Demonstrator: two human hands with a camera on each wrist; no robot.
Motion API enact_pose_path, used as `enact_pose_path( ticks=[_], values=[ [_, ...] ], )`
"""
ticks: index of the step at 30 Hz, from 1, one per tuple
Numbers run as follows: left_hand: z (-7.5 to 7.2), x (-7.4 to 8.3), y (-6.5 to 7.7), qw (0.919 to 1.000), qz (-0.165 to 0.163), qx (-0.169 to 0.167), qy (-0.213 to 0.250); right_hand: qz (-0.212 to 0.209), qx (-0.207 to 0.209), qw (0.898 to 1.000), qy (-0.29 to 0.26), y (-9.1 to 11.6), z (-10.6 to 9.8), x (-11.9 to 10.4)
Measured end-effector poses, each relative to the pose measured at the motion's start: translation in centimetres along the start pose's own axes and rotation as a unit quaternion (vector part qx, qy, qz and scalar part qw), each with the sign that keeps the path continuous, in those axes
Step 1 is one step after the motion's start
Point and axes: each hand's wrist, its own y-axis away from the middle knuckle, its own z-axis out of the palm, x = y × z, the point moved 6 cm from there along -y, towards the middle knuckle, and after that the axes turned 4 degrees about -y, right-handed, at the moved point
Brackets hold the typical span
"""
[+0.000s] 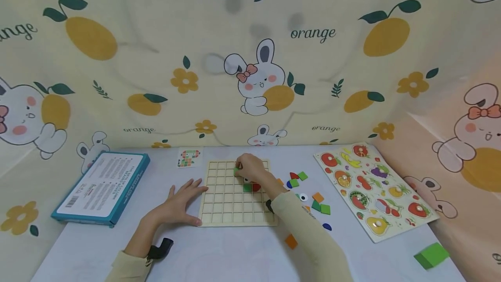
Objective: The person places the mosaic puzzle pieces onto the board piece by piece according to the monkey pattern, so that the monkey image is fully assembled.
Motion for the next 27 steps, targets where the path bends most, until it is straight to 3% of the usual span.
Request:
enact_pose_path(
  ticks=[7,14,20,24,27],
  values=[
    [-0.1,0.0,-0.1,1.0000,-0.001,-0.001,-0.006,0.010,-0.002,1.000,0.010,-0.1,0.0,0.0],
    [-0.2,0.0,-0.2,1.0000,-0.004,0.002,-0.005,-0.016,0.007,1.000,-0.011,0.0,-0.5,-0.1],
    [0.0,-0.2,-0.2,1.0000,-0.007,-0.002,-0.004,-0.061,0.058,0.995,-0.059,1.9,-3.7,-0.2],
    [0.1,-0.2,-0.2,1.0000,-0.007,-0.004,-0.002,-0.074,0.088,0.989,-0.097,4.6,-6.7,-0.2],
    [0.1,-0.2,-0.1,1.0000,-0.005,-0.003,0.002,-0.064,0.087,0.989,-0.099,7.0,-8.4,0.3]
  ],
)
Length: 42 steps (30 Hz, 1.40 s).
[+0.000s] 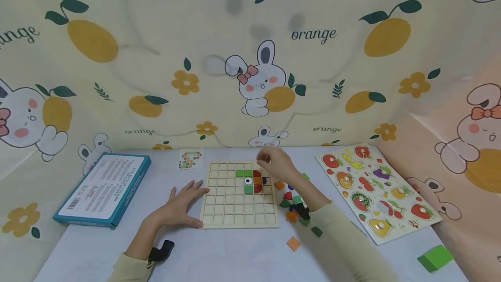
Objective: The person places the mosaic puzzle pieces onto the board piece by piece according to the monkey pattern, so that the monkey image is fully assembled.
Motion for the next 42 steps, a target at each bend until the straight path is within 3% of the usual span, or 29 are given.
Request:
enact_pose_path(
  ticks=[4,10,13,18,28,35,42],
  values=[
    [-0.1,0.0,0.1,0.9999,0.009,0.008,0.000,0.057,-0.056,0.996,0.033,3.2,-1.9,1.3],
    [0.1,0.0,0.0,0.9999,0.012,0.006,-0.005,0.136,-0.166,0.975,0.047,9.4,-3.5,5.2],
    [0.1,0.1,0.0,0.9999,0.010,0.004,-0.005,0.154,-0.171,0.972,0.047,12.0,-4.4,7.1],
    [0.1,0.1,0.0,0.9999,0.014,0.006,0.001,0.185,-0.141,0.971,0.062,14.7,-5.2,9.4],
    [0.1,-0.1,0.0,1.0000,0.009,0.004,-0.001,0.210,-0.094,0.972,0.050,16.2,-5.3,10.5],
    [0.0,0.0,0.1,0.9999,0.009,0.008,0.004,0.199,-0.078,0.975,0.060,16.6,-5.3,11.2],
    [0.1,-0.1,0.1,1.0000,0.004,0.007,0.000,0.154,-0.049,0.986,-0.032,15.6,-5.6,10.9]
  ],
)
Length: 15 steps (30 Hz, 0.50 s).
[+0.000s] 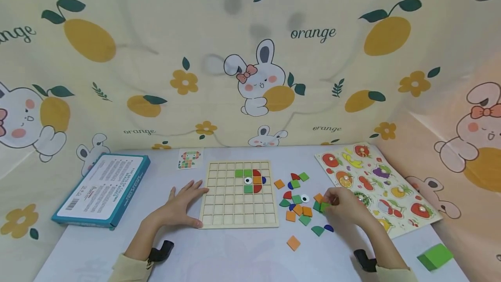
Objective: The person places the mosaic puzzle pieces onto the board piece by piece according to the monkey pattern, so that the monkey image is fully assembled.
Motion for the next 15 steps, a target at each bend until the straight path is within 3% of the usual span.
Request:
enact_pose_path(
  ticks=[6,15],
  values=[
    [0.1,-0.1,0.0,1.0000,-0.001,-0.006,0.001,-0.042,0.021,0.997,-0.068,-4.2,0.9,-2.8],
    [0.0,0.0,0.0,1.0000,0.007,0.000,0.003,-0.129,-0.030,0.990,-0.036,-13.1,6.9,-9.4]
  ],
)
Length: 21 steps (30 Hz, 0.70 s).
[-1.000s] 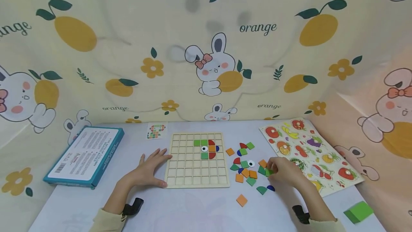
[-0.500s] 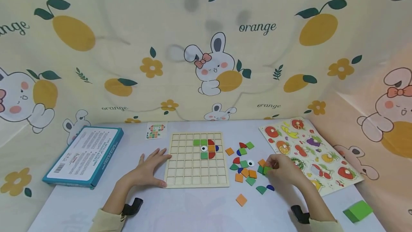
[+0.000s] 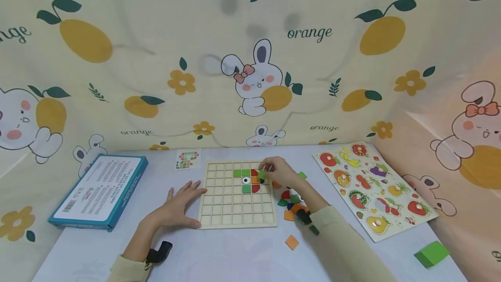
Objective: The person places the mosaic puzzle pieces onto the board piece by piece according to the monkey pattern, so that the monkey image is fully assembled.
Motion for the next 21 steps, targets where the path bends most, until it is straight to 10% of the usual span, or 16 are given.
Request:
enact_pose_path(
  ticks=[9,21],
  values=[
    [0.0,0.1,-0.1,1.0000,0.002,-0.003,-0.004,-0.040,-0.054,0.998,-0.014,-7.1,4.8,-3.2],
    [-0.4,0.5,0.1,1.0000,0.003,-0.001,0.001,0.017,-0.039,0.999,-0.028,-9.2,7.4,-3.0]
  ],
)
